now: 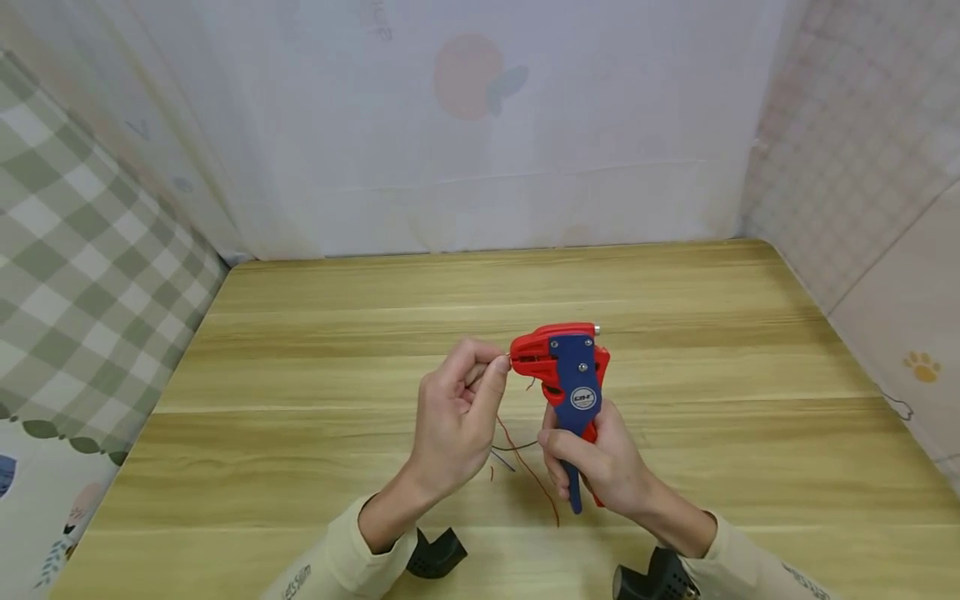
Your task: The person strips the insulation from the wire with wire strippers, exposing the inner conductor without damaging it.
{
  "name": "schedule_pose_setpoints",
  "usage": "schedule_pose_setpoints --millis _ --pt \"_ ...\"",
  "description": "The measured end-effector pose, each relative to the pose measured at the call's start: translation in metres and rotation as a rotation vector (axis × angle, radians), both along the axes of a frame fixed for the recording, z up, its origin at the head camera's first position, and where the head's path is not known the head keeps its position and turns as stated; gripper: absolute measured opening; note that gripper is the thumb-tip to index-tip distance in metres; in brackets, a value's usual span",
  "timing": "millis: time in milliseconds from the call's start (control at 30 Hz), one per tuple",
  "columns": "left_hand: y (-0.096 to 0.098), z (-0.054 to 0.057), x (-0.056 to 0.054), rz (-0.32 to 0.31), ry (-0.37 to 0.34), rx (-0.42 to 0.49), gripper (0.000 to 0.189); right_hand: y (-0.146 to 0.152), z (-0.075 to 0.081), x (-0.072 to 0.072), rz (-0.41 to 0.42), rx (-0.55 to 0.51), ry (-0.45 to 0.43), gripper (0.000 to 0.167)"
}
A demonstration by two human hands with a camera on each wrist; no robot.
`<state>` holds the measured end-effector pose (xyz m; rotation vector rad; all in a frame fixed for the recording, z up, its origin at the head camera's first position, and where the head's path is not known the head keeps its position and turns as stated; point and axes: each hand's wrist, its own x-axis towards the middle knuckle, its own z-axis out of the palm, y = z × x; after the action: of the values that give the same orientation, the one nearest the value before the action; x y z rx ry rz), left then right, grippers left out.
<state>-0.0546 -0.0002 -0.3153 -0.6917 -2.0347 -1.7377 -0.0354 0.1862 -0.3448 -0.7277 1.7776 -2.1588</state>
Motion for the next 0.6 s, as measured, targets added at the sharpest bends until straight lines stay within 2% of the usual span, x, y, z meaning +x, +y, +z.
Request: schedule_pose_setpoints --millis 600 --pt "-0.0019 0.0027 0.0036 -0.014 0.001 0.023 0.005 0.0002 0.0085 0.0011 0.072 -0.041 0.052 0.018"
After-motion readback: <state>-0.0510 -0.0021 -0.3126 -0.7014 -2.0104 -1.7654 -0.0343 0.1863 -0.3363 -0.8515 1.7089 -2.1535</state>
